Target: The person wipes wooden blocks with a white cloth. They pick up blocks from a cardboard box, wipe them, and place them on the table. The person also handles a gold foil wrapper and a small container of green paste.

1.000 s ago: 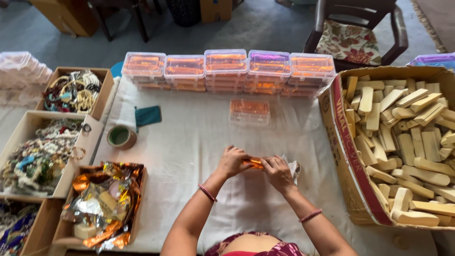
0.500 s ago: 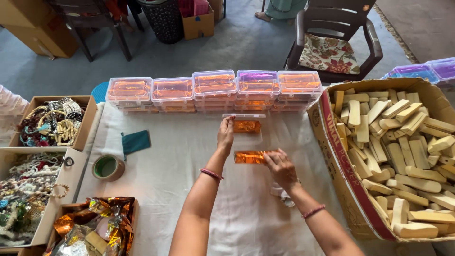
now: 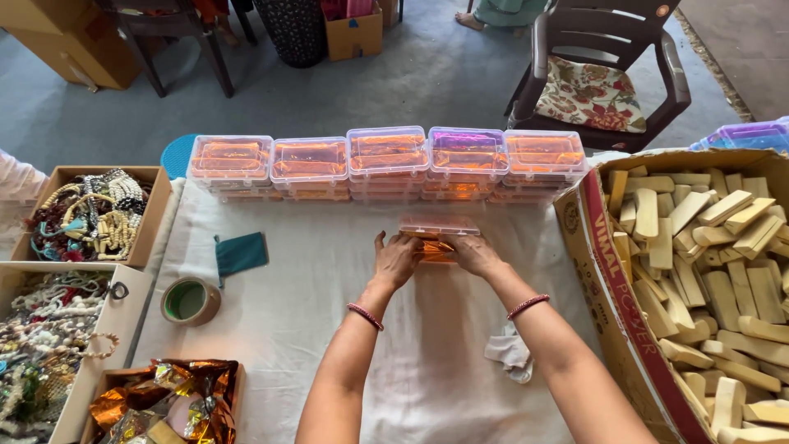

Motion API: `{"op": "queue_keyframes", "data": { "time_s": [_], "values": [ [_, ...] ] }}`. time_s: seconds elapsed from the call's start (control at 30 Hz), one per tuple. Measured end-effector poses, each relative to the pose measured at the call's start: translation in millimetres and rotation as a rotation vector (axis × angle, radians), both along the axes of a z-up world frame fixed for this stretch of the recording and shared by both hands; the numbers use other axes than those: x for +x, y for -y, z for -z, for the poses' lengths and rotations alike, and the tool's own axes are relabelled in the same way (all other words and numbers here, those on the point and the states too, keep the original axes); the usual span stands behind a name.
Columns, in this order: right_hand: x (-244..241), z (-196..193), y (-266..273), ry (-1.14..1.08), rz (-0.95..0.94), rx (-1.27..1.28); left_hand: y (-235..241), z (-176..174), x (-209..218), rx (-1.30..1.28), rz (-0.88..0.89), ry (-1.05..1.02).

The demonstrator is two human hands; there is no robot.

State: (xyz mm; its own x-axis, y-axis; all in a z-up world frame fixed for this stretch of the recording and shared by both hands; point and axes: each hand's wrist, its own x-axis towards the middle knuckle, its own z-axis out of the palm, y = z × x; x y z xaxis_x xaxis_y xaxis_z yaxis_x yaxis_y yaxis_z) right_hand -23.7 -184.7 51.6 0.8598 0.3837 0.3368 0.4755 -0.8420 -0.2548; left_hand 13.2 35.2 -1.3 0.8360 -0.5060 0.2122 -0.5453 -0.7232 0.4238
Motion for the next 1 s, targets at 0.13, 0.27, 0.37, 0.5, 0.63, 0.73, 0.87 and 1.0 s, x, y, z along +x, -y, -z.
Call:
{"op": "queue_keyframes", "data": {
  "time_s": [0.13,0.27,0.37,0.5,0.63,0.73,0.87,1.0],
  "values": [
    [15,4,3,-0.375,0.144,-0.043,8,-3,4,0.052,-0.001,0.04],
    [20,16,2,-0.435,0.2,-0.172,17,2,11,0.105,-0.002,0.105],
    [15,24,-3,-0.317,0.2,-0.196,18,8,13,0.153,0.012,0.132],
    [9,43,-3,-0.08,0.226,-0.156,17,-1,5,0.216,-0.025,0.074],
    [-20,27,-24,0.323,0.376,-0.099,12,-9,-15,0.027,-0.129,0.143],
    [-32,56,-22,-0.081,0.585,0.138,5,8,-15,-0.228,-0.326,0.146],
    [-41,105,-9,-0.014,0.874,0.695,-3,4,-27,-0.526,-0.584,-0.302],
    [-50,68,-11,0.222,0.649,0.659,-5,2,-40,-0.51,-0.494,-0.039]
  ]
}}
